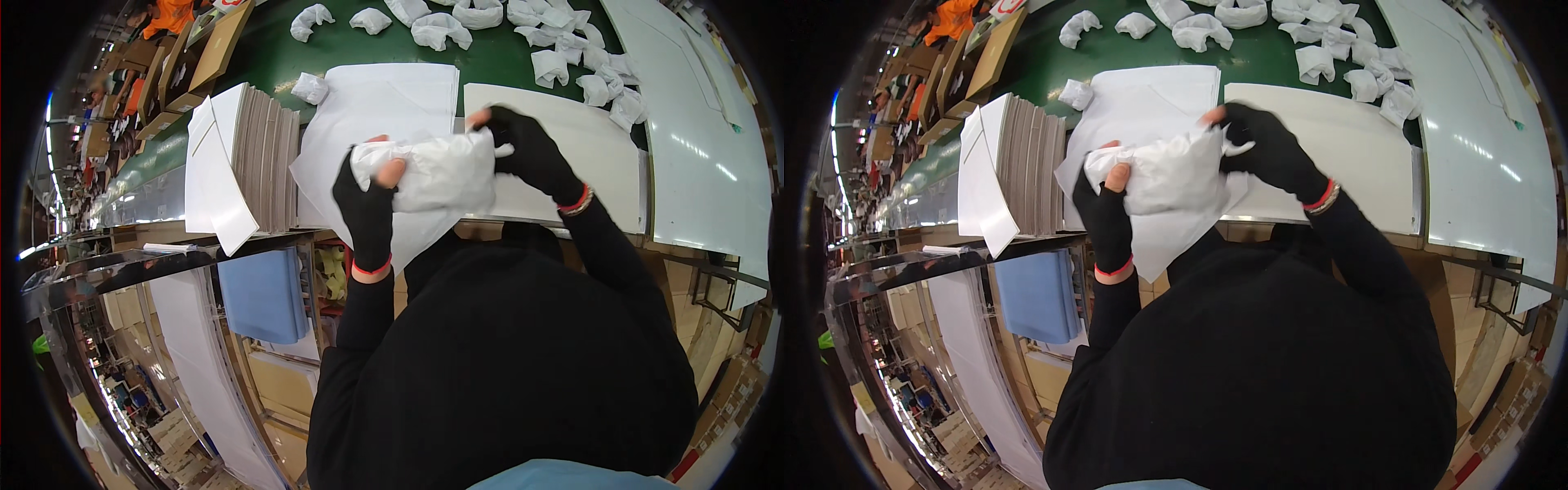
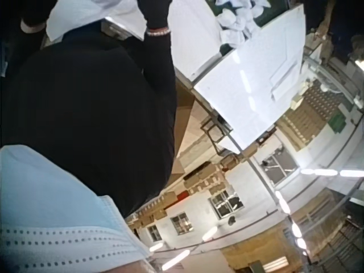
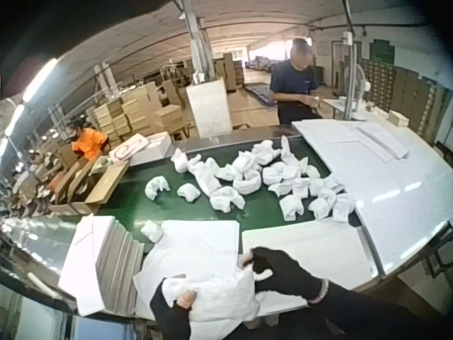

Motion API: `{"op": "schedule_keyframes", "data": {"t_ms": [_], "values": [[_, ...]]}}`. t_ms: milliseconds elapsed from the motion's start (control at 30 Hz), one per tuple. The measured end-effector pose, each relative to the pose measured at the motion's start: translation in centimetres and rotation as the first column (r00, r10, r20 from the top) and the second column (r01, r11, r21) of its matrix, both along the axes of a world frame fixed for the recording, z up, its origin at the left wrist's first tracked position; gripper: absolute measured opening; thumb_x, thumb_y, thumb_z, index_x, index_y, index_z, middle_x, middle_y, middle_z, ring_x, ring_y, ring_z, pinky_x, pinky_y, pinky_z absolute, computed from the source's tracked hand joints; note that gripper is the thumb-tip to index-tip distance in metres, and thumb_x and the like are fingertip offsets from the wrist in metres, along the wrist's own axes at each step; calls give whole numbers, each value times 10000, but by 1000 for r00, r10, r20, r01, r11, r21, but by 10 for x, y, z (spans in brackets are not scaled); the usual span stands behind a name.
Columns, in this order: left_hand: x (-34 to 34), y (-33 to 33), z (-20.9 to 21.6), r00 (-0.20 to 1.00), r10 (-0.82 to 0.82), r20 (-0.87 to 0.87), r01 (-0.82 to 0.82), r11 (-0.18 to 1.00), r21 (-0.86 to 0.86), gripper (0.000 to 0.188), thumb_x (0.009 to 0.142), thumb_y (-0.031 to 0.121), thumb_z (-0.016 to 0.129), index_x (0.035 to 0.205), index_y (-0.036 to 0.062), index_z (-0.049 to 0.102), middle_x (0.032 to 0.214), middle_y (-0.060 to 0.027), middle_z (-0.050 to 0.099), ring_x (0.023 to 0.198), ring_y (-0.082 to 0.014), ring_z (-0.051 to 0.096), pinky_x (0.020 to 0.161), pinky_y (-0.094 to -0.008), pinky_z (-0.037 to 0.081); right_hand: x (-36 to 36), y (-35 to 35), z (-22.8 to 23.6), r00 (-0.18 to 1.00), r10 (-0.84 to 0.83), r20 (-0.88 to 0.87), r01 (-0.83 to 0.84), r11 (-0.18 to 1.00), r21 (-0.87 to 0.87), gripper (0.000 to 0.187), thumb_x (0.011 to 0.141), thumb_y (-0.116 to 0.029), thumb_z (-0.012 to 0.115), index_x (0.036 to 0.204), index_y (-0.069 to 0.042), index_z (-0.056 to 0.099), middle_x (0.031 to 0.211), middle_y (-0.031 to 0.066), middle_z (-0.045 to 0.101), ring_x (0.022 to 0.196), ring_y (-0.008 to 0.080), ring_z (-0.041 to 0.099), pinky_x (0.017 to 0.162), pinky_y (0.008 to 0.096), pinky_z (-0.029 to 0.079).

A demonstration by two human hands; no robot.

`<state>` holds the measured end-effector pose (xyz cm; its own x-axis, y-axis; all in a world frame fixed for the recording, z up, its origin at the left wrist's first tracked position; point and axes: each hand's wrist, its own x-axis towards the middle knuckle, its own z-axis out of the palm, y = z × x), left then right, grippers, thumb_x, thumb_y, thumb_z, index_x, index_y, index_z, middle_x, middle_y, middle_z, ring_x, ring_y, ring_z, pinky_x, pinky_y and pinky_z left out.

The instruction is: The person stands at a green workbench in a warehouse and repeatedly wraps small white items in white paper. They pick up a crumpled item, place it on a sheet of paper, fold the paper around it, and place the wrapped bundle on a growing pile to the right.

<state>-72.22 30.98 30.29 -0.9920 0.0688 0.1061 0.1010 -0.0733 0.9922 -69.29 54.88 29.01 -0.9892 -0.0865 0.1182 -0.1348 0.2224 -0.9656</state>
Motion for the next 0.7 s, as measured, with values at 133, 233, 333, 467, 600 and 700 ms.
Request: {"op": "schedule_keyframes", "data": {"t_ms": [133, 233, 333, 467, 600, 700], "values": [[5, 2, 3, 911, 89, -403, -237, 913, -333, 493, 675, 211, 874, 1058, -4, 651, 862, -82, 676, 765, -155, 636, 699, -278, 512, 16, -28, -14, 981, -141, 136, 194, 795, -574, 438, 1014, -255, 484, 1352, 23, 462, 1214, 87, 588, 1097, 136, 553, 960, 298, 443], [14, 16, 2, 908, 8, -419, -168, 923, -347, 523, 659, 259, 887, 1048, -1, 655, 864, -95, 685, 771, -177, 657, 705, -292, 522, 20, -48, -19, 981, -149, 122, 192, 725, -662, 524, 943, -355, 605, 1315, 1, 508, 1185, 86, 602, 1026, 131, 568, 919, 276, 444], [12, 20, 7, 955, 12, -295, -60, 986, -155, 459, 788, 367, 775, 1020, -8, 647, 832, -62, 654, 739, -141, 609, 674, -269, 487, 24, -46, 6, 981, -147, 127, 184, 914, -362, 540, 822, -278, 756, 1247, -7, 562, 1080, 61, 642, 953, 119, 582, 848, 270, 469], [9, 20, 3, 972, -4, -235, -2, 1000, -26, 546, 934, 522, 541, 976, -15, 627, 785, -19, 569, 711, -98, 505, 643, -247, 402, 20, -49, 16, 988, -83, 133, 130, 910, -394, 525, 703, -154, 841, 1148, -8, 602, 1004, 37, 656, 888, 114, 588, 798, 269, 485], [7, 30, 0, 983, -151, -102, 150, 988, -23, 545, 991, 503, 434, 908, -10, 595, 795, -7, 539, 744, -94, 478, 672, -246, 374, 24, -46, -10, 990, 7, 137, 76, 803, -591, 426, 822, -355, 713, 1056, -14, 608, 979, 36, 649, 855, 118, 583, 805, 276, 474], [10, 45, -14, 953, -301, 22, 296, 947, 128, 534, 1010, 496, 386, 951, 2, 580, 831, -16, 557, 775, -112, 503, 713, -254, 395, 23, -47, -33, 986, 40, 160, 108, 578, -809, 590, 897, -607, 518, 990, -27, 577, 986, 44, 622, 876, 132, 575, 794, 296, 460]]}}
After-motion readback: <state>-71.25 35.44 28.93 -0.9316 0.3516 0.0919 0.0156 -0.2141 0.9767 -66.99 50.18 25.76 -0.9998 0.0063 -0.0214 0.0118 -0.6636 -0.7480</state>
